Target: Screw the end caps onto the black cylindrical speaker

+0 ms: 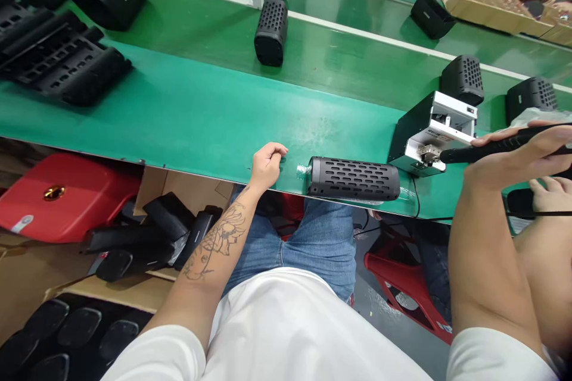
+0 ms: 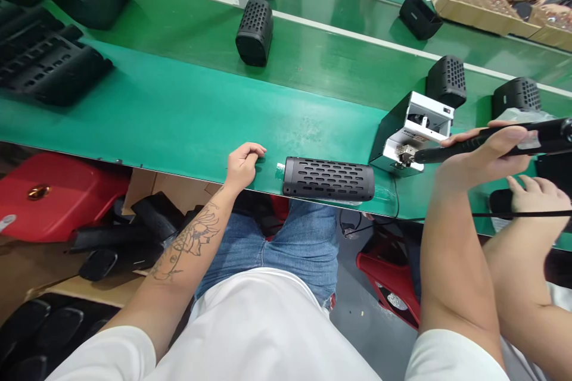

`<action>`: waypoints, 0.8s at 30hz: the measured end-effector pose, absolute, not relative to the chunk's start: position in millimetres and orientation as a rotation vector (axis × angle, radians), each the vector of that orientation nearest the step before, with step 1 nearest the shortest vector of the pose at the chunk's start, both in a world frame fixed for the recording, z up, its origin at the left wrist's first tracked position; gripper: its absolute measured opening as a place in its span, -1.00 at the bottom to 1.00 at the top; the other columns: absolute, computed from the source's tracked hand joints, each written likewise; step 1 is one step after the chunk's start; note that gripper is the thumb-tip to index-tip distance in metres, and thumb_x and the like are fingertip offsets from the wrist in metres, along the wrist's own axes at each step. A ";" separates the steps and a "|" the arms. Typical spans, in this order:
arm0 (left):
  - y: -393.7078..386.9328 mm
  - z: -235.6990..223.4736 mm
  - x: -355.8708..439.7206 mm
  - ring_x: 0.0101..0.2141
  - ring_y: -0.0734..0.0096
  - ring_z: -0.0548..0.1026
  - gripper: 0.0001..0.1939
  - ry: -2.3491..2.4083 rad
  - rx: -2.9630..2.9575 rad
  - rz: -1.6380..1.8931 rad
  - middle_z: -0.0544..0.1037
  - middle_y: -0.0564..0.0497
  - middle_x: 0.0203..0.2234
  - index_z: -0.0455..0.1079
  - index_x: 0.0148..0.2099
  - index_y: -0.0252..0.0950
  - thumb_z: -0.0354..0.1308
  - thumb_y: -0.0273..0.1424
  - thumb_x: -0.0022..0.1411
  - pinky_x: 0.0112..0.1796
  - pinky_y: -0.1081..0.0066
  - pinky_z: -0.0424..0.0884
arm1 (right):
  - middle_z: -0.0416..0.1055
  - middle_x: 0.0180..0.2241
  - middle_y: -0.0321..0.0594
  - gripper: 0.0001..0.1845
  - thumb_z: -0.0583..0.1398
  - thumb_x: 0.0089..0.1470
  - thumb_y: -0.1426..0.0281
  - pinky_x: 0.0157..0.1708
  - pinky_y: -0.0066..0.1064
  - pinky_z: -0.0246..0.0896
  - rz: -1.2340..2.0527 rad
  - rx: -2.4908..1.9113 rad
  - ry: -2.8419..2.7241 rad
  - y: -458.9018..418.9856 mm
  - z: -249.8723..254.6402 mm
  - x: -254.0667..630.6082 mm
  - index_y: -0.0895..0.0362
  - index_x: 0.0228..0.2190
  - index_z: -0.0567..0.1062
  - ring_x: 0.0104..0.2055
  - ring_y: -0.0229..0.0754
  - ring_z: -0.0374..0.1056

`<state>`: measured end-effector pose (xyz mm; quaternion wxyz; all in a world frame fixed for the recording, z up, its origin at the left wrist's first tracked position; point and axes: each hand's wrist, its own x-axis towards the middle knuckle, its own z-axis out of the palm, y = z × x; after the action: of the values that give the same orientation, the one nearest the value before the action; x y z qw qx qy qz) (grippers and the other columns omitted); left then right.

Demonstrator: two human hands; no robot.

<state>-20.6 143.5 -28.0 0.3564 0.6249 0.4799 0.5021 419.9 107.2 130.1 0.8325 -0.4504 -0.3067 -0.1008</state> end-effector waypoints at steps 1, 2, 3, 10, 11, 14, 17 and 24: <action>143.6 -28.3 -20.7 -0.13 0.28 0.63 -0.78 1.241 1.618 1.296 0.70 -0.01 -0.22 0.52 -0.31 -0.19 0.04 -0.45 0.25 -0.04 0.24 0.52 | 0.31 -0.51 -0.43 -0.64 -0.07 0.52 0.25 -0.76 -0.41 0.11 -0.216 -0.956 -0.650 106.8 129.8 420.3 0.09 -0.33 0.30 -0.68 -0.31 0.30; 143.6 -28.6 -20.7 -0.13 0.28 0.63 -0.78 1.242 1.620 1.294 0.70 -0.01 -0.22 0.52 -0.31 -0.19 0.04 -0.45 0.25 -0.04 0.24 0.52 | 0.32 -0.50 -0.42 -0.64 -0.07 0.52 0.25 -0.76 -0.41 0.11 -0.219 -0.954 -0.661 106.9 129.4 421.0 0.09 -0.33 0.29 -0.68 -0.31 0.30; 143.6 -28.7 -20.6 -0.13 0.28 0.63 -0.78 1.244 1.623 1.292 0.70 -0.01 -0.22 0.52 -0.30 -0.19 0.04 -0.45 0.25 -0.04 0.24 0.53 | 0.32 -0.51 -0.42 -0.64 -0.06 0.52 0.25 -0.76 -0.41 0.11 -0.224 -0.948 -0.678 107.4 128.8 421.9 0.10 -0.33 0.29 -0.68 -0.30 0.31; 143.2 -27.4 -20.1 -0.12 0.27 0.63 -0.79 1.254 1.654 1.277 0.70 -0.01 -0.21 0.52 -0.30 -0.19 0.05 -0.44 0.25 -0.01 0.23 0.54 | 0.20 -0.60 -0.48 -0.61 -0.03 0.52 0.13 -0.79 -0.44 -0.01 -0.240 -0.879 -0.719 119.9 123.2 430.5 0.06 -0.35 0.22 -0.73 -0.31 0.22; 143.1 -27.4 -20.2 -0.12 0.28 0.63 -0.80 1.258 1.658 1.274 0.70 -0.01 -0.21 0.52 -0.29 -0.19 0.05 -0.44 0.25 -0.02 0.24 0.54 | 0.19 -0.61 -0.49 -0.61 -0.04 0.52 0.12 -0.78 -0.43 0.00 -0.234 -0.886 -0.727 121.0 123.0 431.2 0.05 -0.34 0.21 -0.73 -0.30 0.23; 143.2 -27.6 -20.5 -0.13 0.29 0.63 -0.80 1.266 1.667 1.267 0.69 -0.01 -0.21 0.52 -0.28 -0.19 0.06 -0.43 0.25 -0.02 0.25 0.54 | 0.17 -0.61 -0.48 -0.63 -0.06 0.53 0.15 -0.78 -0.41 0.02 -0.225 -0.917 -0.751 122.1 124.1 431.0 0.03 -0.34 0.20 -0.73 -0.28 0.22; 143.5 -27.5 -20.3 -0.13 0.28 0.62 -0.81 1.264 1.675 1.272 0.69 -0.01 -0.22 0.52 -0.28 -0.19 0.07 -0.42 0.26 -0.02 0.24 0.54 | 0.15 -0.61 -0.45 -0.63 -0.06 0.52 0.21 -0.76 -0.41 0.07 -0.204 -0.935 -0.785 121.3 125.3 428.2 0.03 -0.37 0.23 -0.71 -0.28 0.22; 140.3 -24.7 -21.1 -0.18 0.29 0.61 -0.81 1.256 1.671 1.238 0.67 -0.03 -0.20 0.54 -0.19 -0.20 0.10 -0.34 0.30 -0.04 0.25 0.54 | 0.07 -0.64 -0.43 -0.56 -0.06 0.50 0.18 -0.76 -0.43 0.09 -0.138 -0.986 -0.799 117.8 119.2 426.3 0.03 -0.44 0.26 -0.71 -0.26 0.22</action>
<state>-21.1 140.3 -24.7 0.3485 0.6446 0.4847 0.4776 426.3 117.8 119.2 0.8030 -0.4604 -0.3730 -0.0644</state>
